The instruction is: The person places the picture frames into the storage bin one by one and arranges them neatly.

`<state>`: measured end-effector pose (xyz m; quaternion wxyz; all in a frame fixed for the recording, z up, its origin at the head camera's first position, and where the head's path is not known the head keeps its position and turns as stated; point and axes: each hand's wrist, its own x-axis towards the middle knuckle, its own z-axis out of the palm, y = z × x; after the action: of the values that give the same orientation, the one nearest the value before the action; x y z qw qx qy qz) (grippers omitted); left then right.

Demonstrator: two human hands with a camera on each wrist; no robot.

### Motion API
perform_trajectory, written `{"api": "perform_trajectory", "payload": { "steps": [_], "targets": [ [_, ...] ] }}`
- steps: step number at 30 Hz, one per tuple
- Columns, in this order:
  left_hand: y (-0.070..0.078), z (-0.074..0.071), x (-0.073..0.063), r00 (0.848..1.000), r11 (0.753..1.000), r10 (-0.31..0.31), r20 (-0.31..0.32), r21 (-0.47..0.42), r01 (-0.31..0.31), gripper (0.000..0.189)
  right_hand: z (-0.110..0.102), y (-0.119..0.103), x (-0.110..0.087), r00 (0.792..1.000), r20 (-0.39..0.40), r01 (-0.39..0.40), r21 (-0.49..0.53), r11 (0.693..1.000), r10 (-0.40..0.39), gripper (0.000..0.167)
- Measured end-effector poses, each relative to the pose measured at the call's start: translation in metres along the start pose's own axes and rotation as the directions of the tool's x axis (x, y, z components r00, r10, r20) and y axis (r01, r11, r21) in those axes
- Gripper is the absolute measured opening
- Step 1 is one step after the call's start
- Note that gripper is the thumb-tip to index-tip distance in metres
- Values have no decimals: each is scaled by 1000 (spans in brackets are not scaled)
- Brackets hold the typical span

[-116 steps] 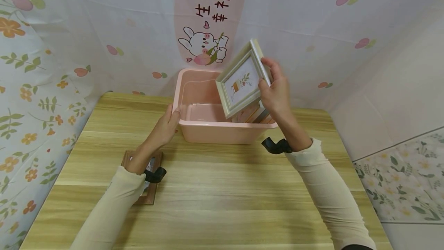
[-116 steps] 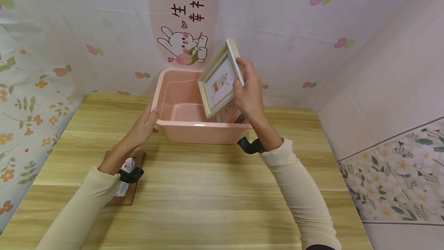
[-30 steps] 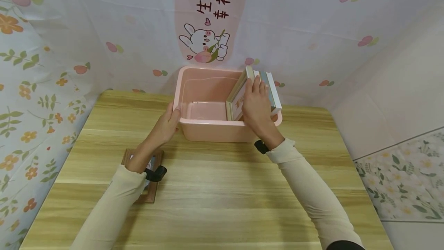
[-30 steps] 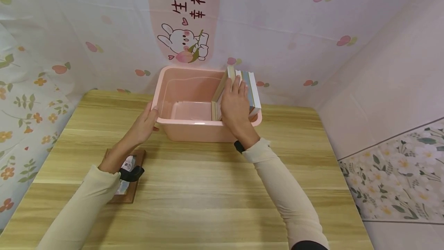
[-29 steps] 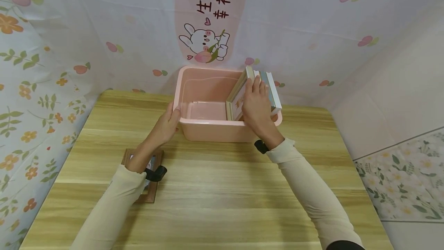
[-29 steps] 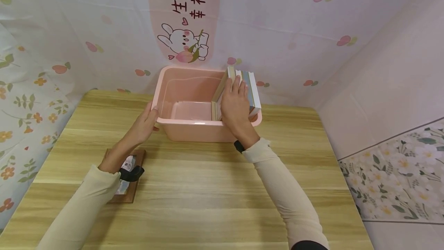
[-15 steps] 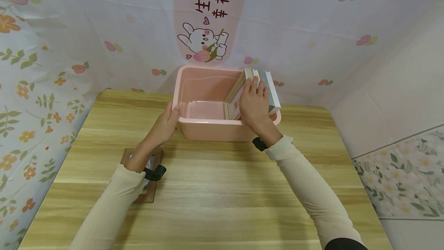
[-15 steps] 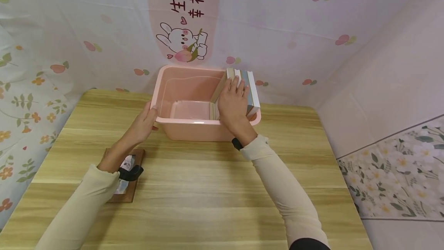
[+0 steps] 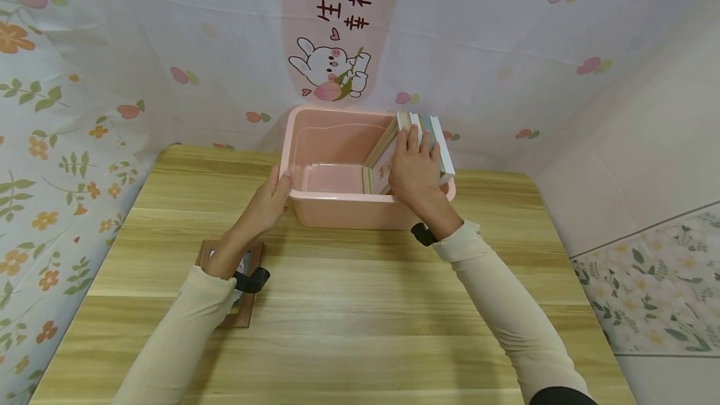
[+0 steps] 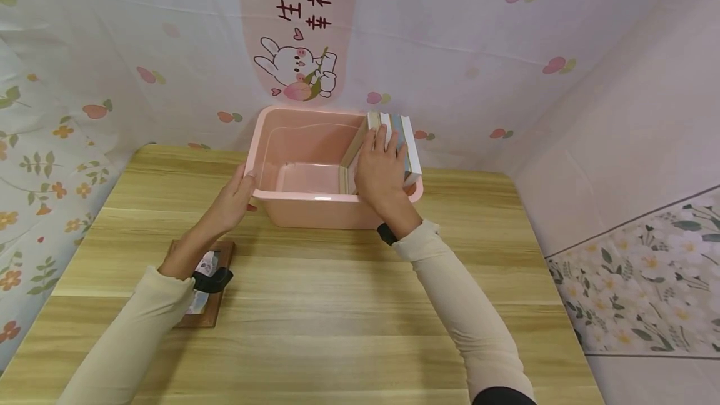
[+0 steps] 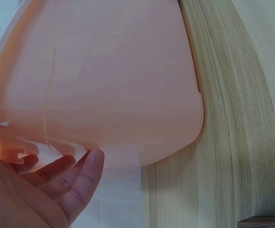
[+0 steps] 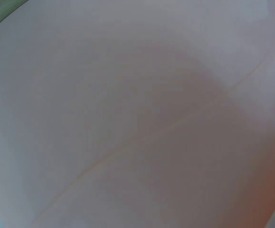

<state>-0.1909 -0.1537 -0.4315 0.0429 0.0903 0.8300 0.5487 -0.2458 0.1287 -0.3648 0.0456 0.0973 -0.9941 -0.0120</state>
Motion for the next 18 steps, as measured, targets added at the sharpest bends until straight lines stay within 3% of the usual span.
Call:
{"api": "perform_trajectory", "payload": {
  "steps": [18],
  "targets": [
    [1, 0, -1, 1000, 1000, -7, -2, -2, 7, 61, -2, 8, -6, 1000, -28, 5, 47, 999, -4, 68]
  ]
}}
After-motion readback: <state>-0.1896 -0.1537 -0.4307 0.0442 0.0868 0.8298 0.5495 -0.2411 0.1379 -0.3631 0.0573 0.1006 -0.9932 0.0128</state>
